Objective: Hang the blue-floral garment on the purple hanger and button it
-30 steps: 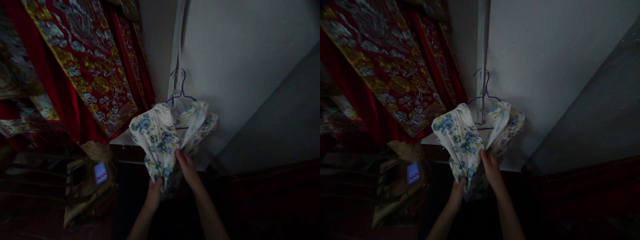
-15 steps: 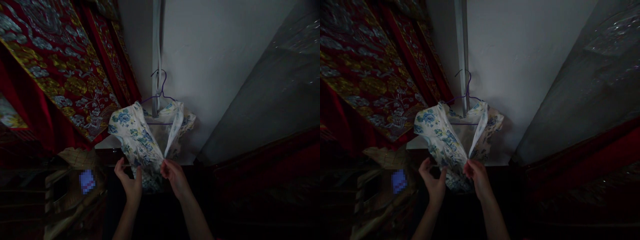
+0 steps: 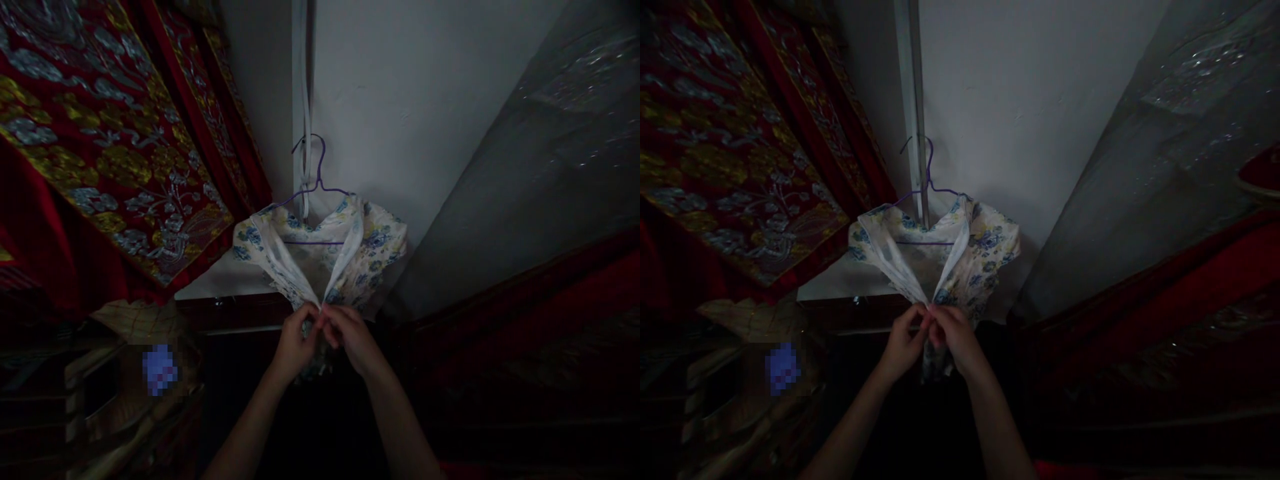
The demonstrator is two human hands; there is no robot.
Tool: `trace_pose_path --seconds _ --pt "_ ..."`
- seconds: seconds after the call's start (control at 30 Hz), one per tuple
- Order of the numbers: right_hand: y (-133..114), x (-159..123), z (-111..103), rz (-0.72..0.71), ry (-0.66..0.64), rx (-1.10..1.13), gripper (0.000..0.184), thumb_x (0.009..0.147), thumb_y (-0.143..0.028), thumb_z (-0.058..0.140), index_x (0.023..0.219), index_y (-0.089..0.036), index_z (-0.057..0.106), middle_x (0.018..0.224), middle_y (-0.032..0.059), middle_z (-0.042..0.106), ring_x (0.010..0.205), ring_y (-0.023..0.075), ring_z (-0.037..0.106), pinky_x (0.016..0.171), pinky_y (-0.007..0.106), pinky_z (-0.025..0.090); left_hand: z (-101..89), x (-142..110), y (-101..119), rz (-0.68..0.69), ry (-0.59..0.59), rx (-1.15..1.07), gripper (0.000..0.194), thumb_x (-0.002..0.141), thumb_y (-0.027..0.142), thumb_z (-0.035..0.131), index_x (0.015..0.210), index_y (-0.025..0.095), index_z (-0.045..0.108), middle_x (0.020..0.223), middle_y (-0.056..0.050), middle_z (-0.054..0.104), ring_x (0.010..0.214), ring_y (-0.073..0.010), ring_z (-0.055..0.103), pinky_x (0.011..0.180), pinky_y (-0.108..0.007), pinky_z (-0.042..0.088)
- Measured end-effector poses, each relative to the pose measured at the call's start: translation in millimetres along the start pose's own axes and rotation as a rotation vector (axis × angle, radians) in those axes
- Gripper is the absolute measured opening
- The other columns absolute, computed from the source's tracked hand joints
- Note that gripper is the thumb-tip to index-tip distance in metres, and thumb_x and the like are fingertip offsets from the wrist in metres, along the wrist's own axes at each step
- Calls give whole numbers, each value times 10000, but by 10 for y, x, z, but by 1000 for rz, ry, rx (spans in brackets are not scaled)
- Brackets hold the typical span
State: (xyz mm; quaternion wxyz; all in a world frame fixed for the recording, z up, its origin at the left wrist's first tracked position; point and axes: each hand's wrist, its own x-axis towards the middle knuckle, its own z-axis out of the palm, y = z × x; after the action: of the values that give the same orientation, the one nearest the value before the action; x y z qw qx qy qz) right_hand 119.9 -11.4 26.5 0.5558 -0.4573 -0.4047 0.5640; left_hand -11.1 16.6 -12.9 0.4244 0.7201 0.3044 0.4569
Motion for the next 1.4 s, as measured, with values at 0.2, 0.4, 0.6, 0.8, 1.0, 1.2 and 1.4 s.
trace_pose_path --seconds 0.2,0.4,0.6,0.8,1.0,1.2,1.4 --pt "-1060 587 -33 76 -86 389 274 833 -289 586 585 -209 502 368 -124 207 365 65 110 383 202 115 42 -76 -254 -11 -58 309 109 916 160 485 826 216 509 775 -8 573 733 -178 574 701 -279 423" --pt "-1544 757 68 -60 -203 331 270 861 -265 581 607 -206 509 385 -120 226 355 68 148 370 193 147 -277 -18 -347 -58 -197 535 119 883 107 484 860 207 544 809 -32 636 764 -201 637 700 -290 452" --pt "-1292 514 242 -381 -12 -75 342 849 -434 610 628 -172 609 422 -54 472 361 56 356 394 197 228 -521 641 530 269 -52 329 377 957 212 562 1330 201 509 1035 -51 699 918 -174 675 852 -305 514" --pt "-1387 620 215 -555 42 -263 374 874 -447 566 610 -185 606 453 -44 505 380 74 424 431 222 306 -626 1326 1191 560 120 576 188 1001 229 521 1114 188 666 989 -61 733 937 -192 667 872 -328 489" --pt "-238 691 180 -319 221 -237 424 795 -470 548 459 -221 482 375 -43 399 371 94 369 423 244 279 -860 1328 1138 565 593 439 143 975 296 570 973 194 670 896 -29 701 875 -176 642 873 -319 470" --pt "465 267 266 -178 122 -69 470 818 -523 535 464 -219 481 385 -38 404 371 88 356 441 244 287 -1730 1123 466 -128 934 -807 204 939 125 466 794 164 605 769 -32 663 756 -153 656 787 -274 523" --pt "392 95 215 -100 79 -79 461 802 -541 537 480 -212 509 402 -36 428 368 85 372 437 241 278 -847 238 -468 -471 895 -985 190 896 162 493 884 219 674 849 -37 738 821 -201 704 746 -317 550"
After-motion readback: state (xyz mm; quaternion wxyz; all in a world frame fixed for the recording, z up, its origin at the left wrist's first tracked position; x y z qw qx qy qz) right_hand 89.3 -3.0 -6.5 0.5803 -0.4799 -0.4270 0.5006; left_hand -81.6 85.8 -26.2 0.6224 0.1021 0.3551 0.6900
